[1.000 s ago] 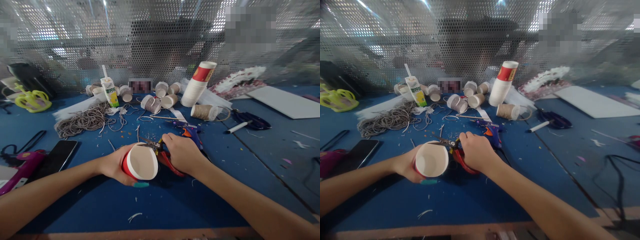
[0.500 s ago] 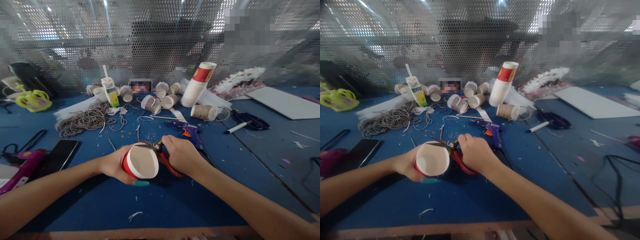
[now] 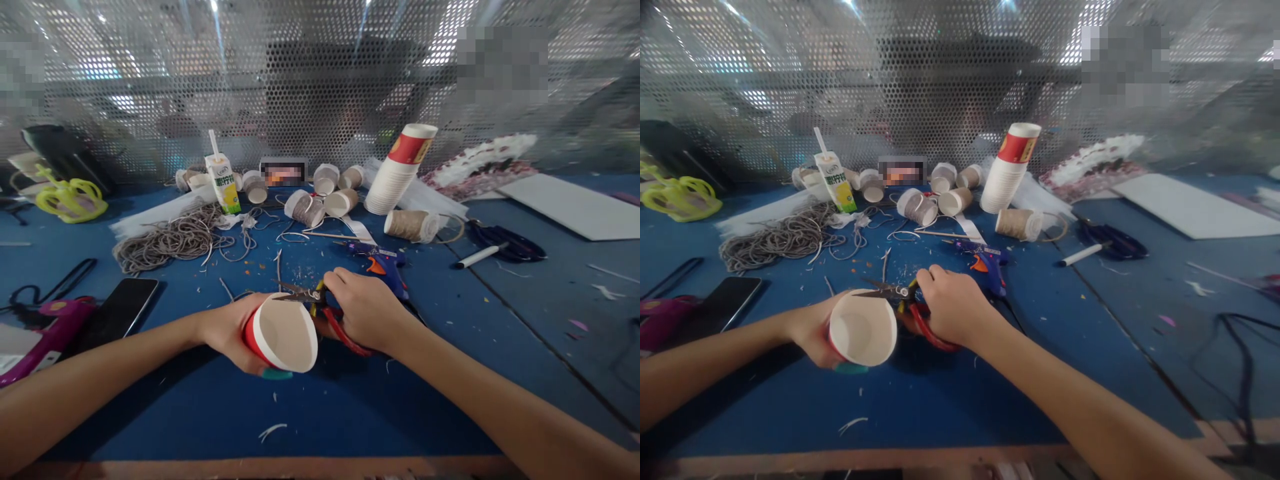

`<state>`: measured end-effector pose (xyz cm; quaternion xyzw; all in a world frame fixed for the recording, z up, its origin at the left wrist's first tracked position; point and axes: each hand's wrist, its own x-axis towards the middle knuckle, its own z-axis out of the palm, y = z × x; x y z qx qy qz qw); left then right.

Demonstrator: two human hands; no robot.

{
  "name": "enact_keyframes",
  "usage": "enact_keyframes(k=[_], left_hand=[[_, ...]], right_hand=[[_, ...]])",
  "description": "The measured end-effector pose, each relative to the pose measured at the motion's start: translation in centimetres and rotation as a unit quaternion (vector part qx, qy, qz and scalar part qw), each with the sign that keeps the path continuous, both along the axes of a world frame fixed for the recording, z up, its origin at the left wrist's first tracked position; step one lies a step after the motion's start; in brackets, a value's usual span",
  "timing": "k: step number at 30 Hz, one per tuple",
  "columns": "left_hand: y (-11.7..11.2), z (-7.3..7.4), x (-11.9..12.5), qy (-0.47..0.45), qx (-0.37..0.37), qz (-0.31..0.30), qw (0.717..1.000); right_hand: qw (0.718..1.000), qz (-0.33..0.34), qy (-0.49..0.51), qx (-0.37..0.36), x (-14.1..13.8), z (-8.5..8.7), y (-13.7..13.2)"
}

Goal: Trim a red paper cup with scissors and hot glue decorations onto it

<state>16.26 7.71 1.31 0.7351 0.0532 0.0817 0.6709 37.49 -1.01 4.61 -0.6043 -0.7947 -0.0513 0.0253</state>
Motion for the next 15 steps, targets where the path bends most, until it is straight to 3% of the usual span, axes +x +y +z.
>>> enact_keyframes(k=[5,15], left_hand=[[0.14,0.26,0.09,0.009,-0.011,-0.037,0.999],[0.21,0.24,0.21,-0.002,-0.023,-0.038,0.999]], right_hand=[[1.000,0.000,-0.009,-0.012,-0.36,-0.01,0.01],[0.999,0.004,-0.022,-0.030,-0.57,-0.02,-0.02]])
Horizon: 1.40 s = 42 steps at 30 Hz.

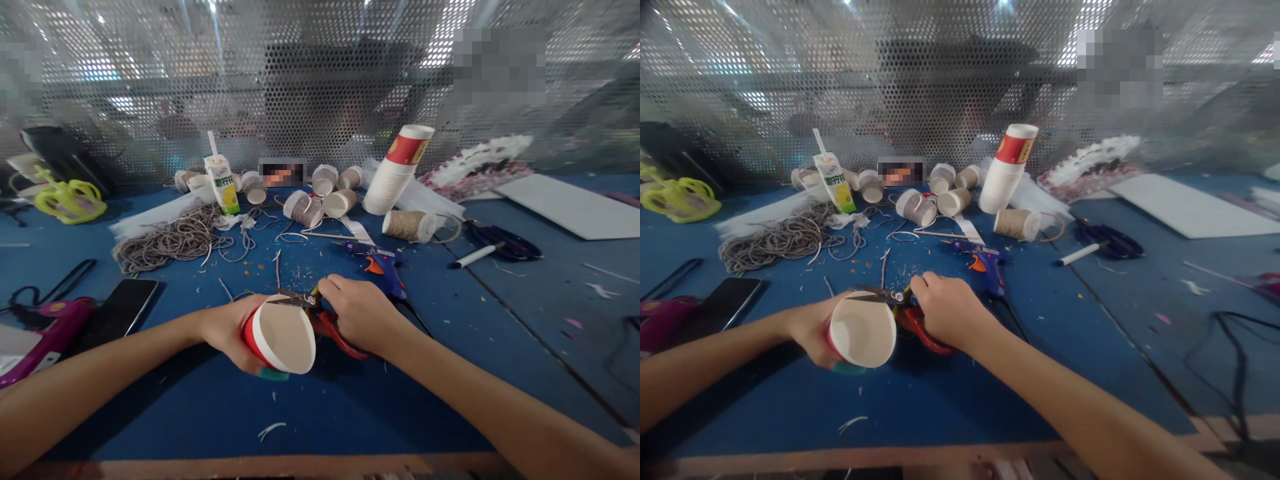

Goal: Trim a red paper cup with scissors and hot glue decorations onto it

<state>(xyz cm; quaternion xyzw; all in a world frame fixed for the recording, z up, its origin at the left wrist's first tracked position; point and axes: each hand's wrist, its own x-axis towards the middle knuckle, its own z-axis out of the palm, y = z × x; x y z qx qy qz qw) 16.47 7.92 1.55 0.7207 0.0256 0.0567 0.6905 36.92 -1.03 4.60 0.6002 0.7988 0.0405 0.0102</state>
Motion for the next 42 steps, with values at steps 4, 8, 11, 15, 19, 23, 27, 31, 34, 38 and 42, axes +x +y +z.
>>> enact_keyframes(k=[4,8,11,15,19,23,27,31,34,38,42], left_hand=[[-0.1,0.2,0.2,-0.002,-0.005,0.010,1.000],[-0.3,0.5,0.2,0.027,-0.032,-0.009,0.999],[-0.4,0.7,0.2,0.044,-0.049,-0.023,0.998],[-0.4,0.7,0.3,0.034,-0.065,-0.006,0.997],[-0.4,0.7,0.3,0.040,-0.070,-0.014,0.997],[-0.2,0.6,0.3,0.039,-0.076,-0.018,0.996],[-0.1,0.6,0.3,0.050,-0.052,-0.033,0.997],[-0.2,0.7,0.2,0.041,-0.045,-0.031,0.998],[-0.3,0.6,0.1,0.041,-0.042,-0.038,0.998],[-0.1,0.3,0.0,0.054,-0.051,-0.040,0.996],[-0.1,0.1,-0.1,0.030,-0.045,-0.014,0.998]], right_hand=[[1.000,0.008,0.002,-0.024,-0.1,-0.1,0.1],[0.999,0.002,0.007,-0.047,-0.2,-0.3,-0.1],[0.998,-0.011,0.007,-0.057,-0.3,-0.4,-0.1],[0.997,-0.017,0.031,-0.073,-0.4,-0.3,0.0],[0.997,-0.020,0.029,-0.072,-0.4,0.0,0.0],[0.998,-0.033,0.020,-0.056,-0.8,0.3,-0.2],[0.998,-0.036,0.020,-0.046,-1.4,0.3,-0.3],[0.998,-0.031,0.019,-0.049,-1.6,0.1,-0.2],[0.998,-0.023,0.011,-0.049,-1.6,0.0,-0.2],[0.999,-0.025,0.006,-0.031,-1.6,-0.1,-0.1],[0.993,-0.073,0.083,0.027,-0.8,-0.6,0.2]])
